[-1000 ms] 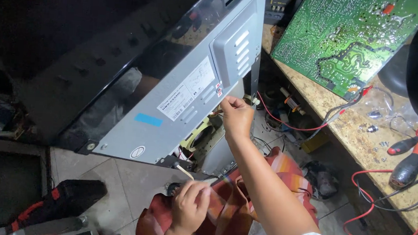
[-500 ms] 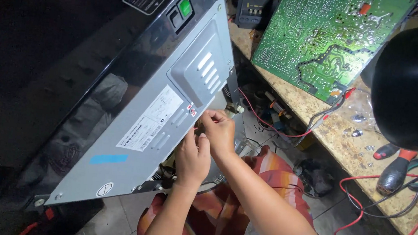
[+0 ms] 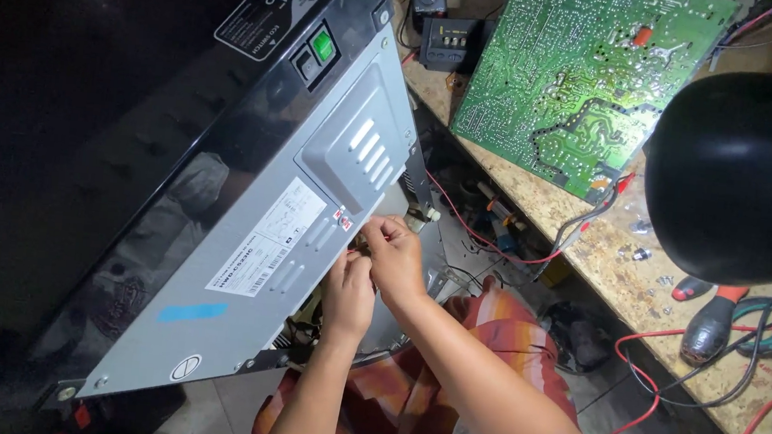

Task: Inspecting and repairing the internal components of an electronic appliance by removing screws and checking wiring.

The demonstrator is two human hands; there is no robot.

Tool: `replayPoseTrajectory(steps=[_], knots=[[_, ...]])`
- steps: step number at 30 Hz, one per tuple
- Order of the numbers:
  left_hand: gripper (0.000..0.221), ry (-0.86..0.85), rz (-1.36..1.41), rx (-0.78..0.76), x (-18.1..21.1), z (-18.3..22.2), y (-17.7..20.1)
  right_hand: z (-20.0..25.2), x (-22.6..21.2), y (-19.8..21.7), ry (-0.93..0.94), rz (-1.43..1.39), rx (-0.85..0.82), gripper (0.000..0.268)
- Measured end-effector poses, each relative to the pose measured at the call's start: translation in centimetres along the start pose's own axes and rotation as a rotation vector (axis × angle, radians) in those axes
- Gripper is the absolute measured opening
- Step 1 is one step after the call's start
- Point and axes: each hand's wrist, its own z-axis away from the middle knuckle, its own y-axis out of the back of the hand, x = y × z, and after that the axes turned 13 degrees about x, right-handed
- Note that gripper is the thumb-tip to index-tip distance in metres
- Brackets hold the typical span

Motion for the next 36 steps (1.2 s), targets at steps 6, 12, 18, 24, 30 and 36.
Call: replayPoseTrajectory(steps=[6,12,18,24,30,36], knots=[[0.03,0.048,0.01,-0.013,-2.0,-0.8,-0.5,0.2,0.1,0.1,0.004,0.003,-0.013,0.017],[0.028,0.007,0.007,0.021,-0.8,-0.5,-0.1,0.3,0.2,0.3,-0.037,-0.023,-0.033,0.014],[0.033,-0.065,0.01,0.044,1.0,0.5,0.0,0.4,0.0,0.3,-0.179,-0.063,0.017,0.018],[0.033,-0.069,0.023,0.035,1.5,0.7,0.3,0.9,-1.3,0.4,-0.2,-0.083,0.013,0.015],[0.032,-0.081,0.052,0.043,0.8,0.7,0.2,1.3,-2.0,0.2,-0.19,-0.109,0.01,0.016],[0.033,-0.078,0.047,0.045,0.8,0.9,0.4,1.4,-1.6,0.2,-0.147,-0.079,-0.018,0.018]])
